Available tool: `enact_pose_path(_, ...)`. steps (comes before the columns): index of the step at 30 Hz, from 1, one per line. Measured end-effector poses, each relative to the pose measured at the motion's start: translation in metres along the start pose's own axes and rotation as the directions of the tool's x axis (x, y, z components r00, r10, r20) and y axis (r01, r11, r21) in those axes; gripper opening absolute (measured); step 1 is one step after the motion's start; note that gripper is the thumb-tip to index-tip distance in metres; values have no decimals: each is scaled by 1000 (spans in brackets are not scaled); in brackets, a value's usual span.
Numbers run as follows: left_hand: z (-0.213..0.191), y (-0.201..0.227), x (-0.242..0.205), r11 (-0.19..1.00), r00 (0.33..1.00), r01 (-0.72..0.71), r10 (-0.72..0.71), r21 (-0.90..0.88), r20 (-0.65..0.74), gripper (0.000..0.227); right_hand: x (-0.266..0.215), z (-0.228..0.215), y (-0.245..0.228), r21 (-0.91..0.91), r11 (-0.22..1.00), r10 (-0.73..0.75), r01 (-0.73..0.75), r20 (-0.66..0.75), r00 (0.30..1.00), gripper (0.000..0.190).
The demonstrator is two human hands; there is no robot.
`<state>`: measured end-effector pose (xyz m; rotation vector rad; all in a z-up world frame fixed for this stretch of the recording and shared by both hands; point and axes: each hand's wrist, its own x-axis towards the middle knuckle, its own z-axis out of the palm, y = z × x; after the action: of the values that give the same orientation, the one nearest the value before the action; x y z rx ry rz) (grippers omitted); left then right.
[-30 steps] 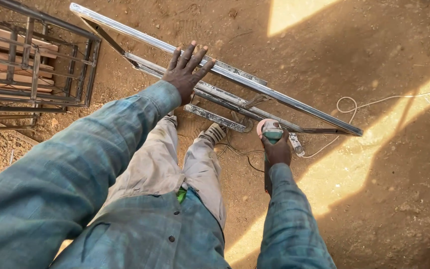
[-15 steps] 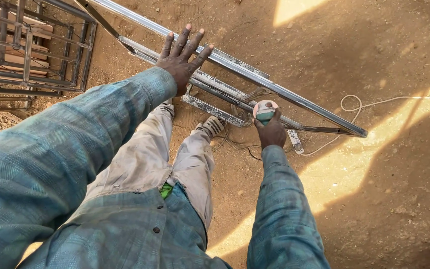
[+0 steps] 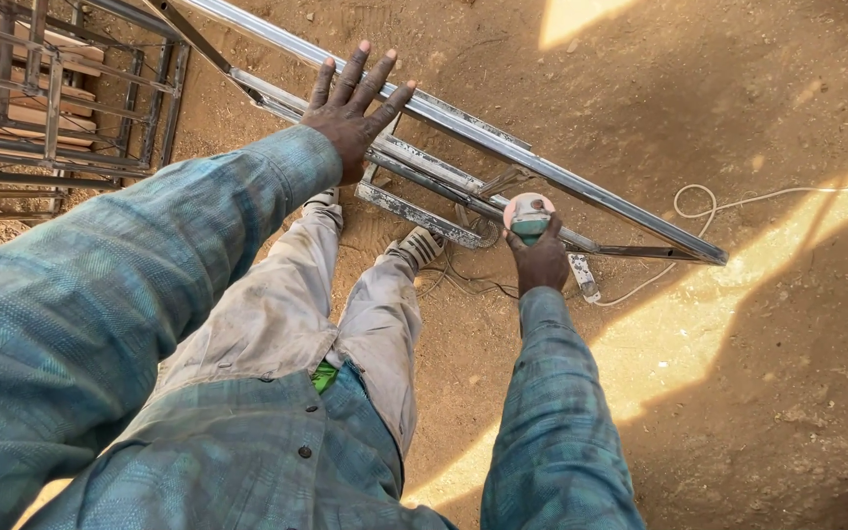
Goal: Using an angle grinder to smooth the welded joints and edges of a metal frame on the ground.
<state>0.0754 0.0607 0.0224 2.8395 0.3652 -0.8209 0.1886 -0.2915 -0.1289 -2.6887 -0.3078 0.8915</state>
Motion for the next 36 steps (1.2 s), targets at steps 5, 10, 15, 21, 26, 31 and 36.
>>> enact_pose_path(5, 3, 0, -8, 1000, 1000, -19, 19, 5, -6, 127, 6, -14, 37, 67, 993, 101, -97, -46, 994, 81)
enact_pose_path(10, 7, 1, -15, 999, 998, -31, 30, -23, -48, 132, 3, -20, 31, 138, 982, 137, -132, -29, 990, 81)
enact_pose_path(15, 6, 0, -18, 998, 999, -38, 37, -44, -11, 135, 4, -8, -9, 89, 996, -34, 28, 63, 997, 85)
enact_pose_path(21, 15, -2, -18, 998, 994, -57, 54, -31, -96, 137, 8, 0, -15, 29, 997, -75, 73, 95, 993, 91)
enact_pose_path(26, 14, -4, -19, 996, 995, -74, 71, -48, -71, 139, -14, -34, 1, 147, 989, -33, 22, 73, 997, 81)
enact_pose_path(31, 15, -3, -20, 997, 995, -70, 67, -33, -79, 142, -9, -36, 64, 179, 981, 87, -80, -28, 996, 85)
enact_pose_path(36, 10, 1, -21, 999, 999, -29, 29, -12, -35, 142, -13, -24, 88, 586, 789, 298, -182, -108, 948, 65)
